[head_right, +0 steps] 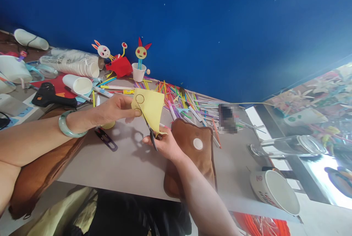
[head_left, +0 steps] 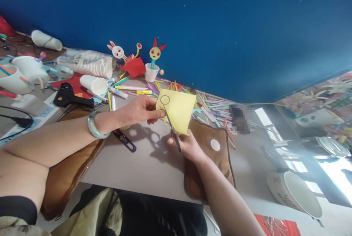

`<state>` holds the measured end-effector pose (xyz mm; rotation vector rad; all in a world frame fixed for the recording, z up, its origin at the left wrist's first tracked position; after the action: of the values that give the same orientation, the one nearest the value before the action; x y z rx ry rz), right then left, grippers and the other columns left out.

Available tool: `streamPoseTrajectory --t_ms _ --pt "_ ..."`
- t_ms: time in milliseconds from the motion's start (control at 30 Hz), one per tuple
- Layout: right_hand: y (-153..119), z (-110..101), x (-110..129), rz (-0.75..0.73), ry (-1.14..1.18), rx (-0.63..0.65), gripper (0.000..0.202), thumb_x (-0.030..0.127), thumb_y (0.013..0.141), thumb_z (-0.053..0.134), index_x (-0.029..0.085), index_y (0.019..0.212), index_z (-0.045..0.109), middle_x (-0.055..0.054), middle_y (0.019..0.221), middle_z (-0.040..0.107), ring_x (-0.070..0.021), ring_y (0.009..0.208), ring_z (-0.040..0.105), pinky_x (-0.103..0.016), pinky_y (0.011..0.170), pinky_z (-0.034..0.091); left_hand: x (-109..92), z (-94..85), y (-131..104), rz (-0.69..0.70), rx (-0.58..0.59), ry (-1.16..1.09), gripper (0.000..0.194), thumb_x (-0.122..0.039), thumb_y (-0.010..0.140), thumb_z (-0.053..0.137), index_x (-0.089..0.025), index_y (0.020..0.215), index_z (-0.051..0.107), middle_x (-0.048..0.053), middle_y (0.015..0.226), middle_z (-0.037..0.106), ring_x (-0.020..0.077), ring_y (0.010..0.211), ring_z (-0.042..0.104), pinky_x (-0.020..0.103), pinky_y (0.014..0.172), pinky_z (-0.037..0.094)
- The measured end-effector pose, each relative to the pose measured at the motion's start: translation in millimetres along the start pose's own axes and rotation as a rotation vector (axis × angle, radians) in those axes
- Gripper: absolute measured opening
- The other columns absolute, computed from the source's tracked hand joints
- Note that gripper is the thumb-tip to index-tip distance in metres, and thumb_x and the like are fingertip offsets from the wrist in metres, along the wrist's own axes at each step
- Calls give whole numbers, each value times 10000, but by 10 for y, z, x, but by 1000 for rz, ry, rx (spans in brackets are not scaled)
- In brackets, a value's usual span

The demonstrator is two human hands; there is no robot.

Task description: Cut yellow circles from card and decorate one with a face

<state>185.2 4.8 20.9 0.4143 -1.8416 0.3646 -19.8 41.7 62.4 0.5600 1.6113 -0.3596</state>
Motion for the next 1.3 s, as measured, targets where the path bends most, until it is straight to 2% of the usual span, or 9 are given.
streamPoseTrajectory --t_ms 300,500,833,1300 --pt "1 -26 17 34 -19 -5 514 598 664 752 179 580 466 29 586 428 -106 583 384 -254 538 313 -25 -8 -14 -11 0 12 263 -385 828 670 -141 737 629 -24 573 558 83 532 514 211 515 392" --pt "4 -49 11 47 -20 25 475 575 669 761 162 634 529 33 595 449 -96 571 373 -247 528 292 -56 -14 -26 -21 -14 25 281 -399 826 673 -137 733 629 -28 563 546 79 526 509 205 502 375" --pt "0 -55 16 54 -24 32 488 582 665 759 156 625 526 32 598 438 -96 579 378 -241 521 277 -91 -11 -29 -23 -29 34 321 -420 822 672 -135 690 608 -25 562 541 76 535 503 202 514 384" --pt "1 -61 2 83 -2 33 509 599 637 770 165 605 508 35 576 423 -94 568 351 -246 514 273 -131 -22 -44 -22 -107 79 307 -367 812 655 -157 619 543 -21 531 547 77 508 504 204 500 387"
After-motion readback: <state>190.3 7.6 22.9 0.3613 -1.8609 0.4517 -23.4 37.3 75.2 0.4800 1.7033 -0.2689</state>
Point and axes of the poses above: each hand's wrist, its own y-axis towards the middle knuckle, its own z-axis out of the palm, x = y × z, the point moved 2 cm from there along y, towards the middle knuckle
